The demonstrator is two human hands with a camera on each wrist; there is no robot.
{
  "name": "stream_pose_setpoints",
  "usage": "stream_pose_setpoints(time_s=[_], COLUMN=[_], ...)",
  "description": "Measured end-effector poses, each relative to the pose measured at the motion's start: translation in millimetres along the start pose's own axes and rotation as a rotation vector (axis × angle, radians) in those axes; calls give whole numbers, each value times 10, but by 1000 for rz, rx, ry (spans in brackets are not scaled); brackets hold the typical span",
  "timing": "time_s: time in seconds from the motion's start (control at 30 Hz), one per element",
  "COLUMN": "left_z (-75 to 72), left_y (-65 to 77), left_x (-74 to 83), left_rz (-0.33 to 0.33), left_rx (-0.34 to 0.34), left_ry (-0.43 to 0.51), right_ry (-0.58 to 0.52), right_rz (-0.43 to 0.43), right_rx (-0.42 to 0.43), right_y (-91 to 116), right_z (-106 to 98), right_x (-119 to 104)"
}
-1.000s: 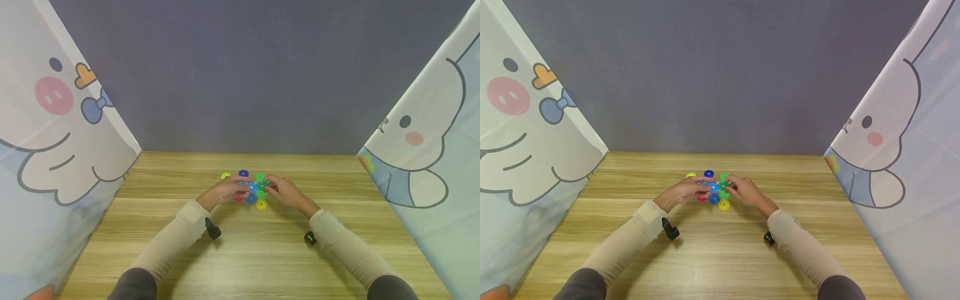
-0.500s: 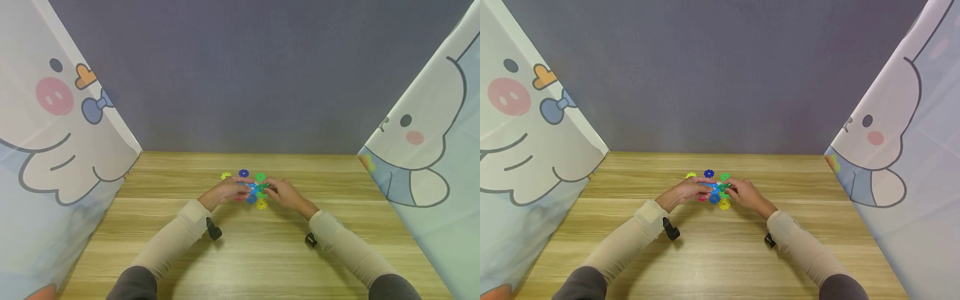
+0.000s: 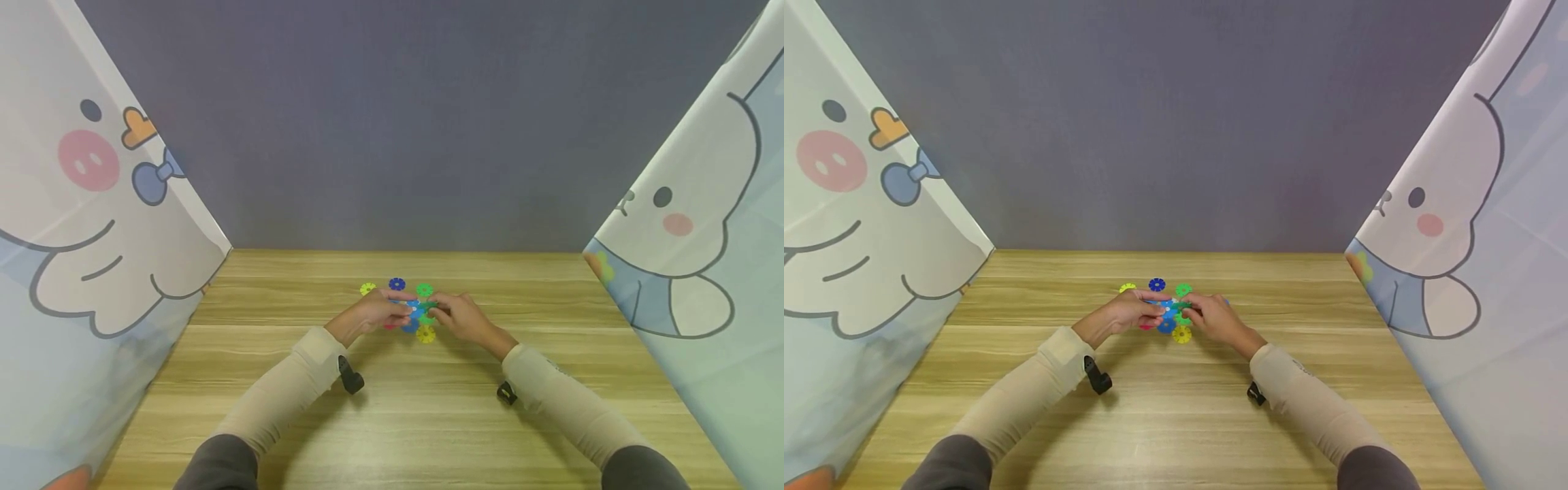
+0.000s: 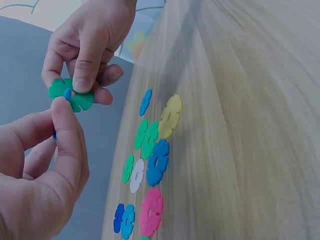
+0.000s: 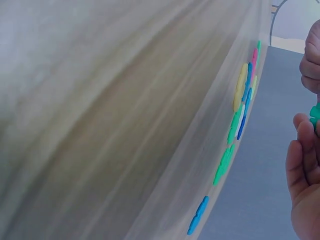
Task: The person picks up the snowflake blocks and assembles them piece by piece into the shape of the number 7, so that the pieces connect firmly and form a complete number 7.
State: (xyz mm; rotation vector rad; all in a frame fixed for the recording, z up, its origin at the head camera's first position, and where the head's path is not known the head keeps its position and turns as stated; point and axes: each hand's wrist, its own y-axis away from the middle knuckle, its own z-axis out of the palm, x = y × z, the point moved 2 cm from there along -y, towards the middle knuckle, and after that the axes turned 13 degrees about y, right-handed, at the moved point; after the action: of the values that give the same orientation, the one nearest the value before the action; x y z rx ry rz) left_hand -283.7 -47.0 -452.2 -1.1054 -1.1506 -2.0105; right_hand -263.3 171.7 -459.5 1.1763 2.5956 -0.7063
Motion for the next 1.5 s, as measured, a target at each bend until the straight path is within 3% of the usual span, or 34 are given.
stream_pose_setpoints(time_s=[0.3, 0.63, 0.8, 1.07, 1.5], left_z=[0, -41, -87, -151, -200], left_y=[7, 23, 13, 21, 71], left_x=[12, 74, 83, 71, 33], left_rz=[-9, 32, 25, 40, 38], left_rx=[40, 48, 52, 40, 29], left_ry=[-15, 8, -3, 14, 17], right_ry=[27, -10, 80, 150, 264], right_rz=[-31, 27, 52, 118, 243], right_rx=[25, -108, -146, -133, -210], right_y=[-23, -177, -179, -164, -113], right_z=[13, -75, -152, -243, -213], right_x=[-32, 43, 133, 257, 516])
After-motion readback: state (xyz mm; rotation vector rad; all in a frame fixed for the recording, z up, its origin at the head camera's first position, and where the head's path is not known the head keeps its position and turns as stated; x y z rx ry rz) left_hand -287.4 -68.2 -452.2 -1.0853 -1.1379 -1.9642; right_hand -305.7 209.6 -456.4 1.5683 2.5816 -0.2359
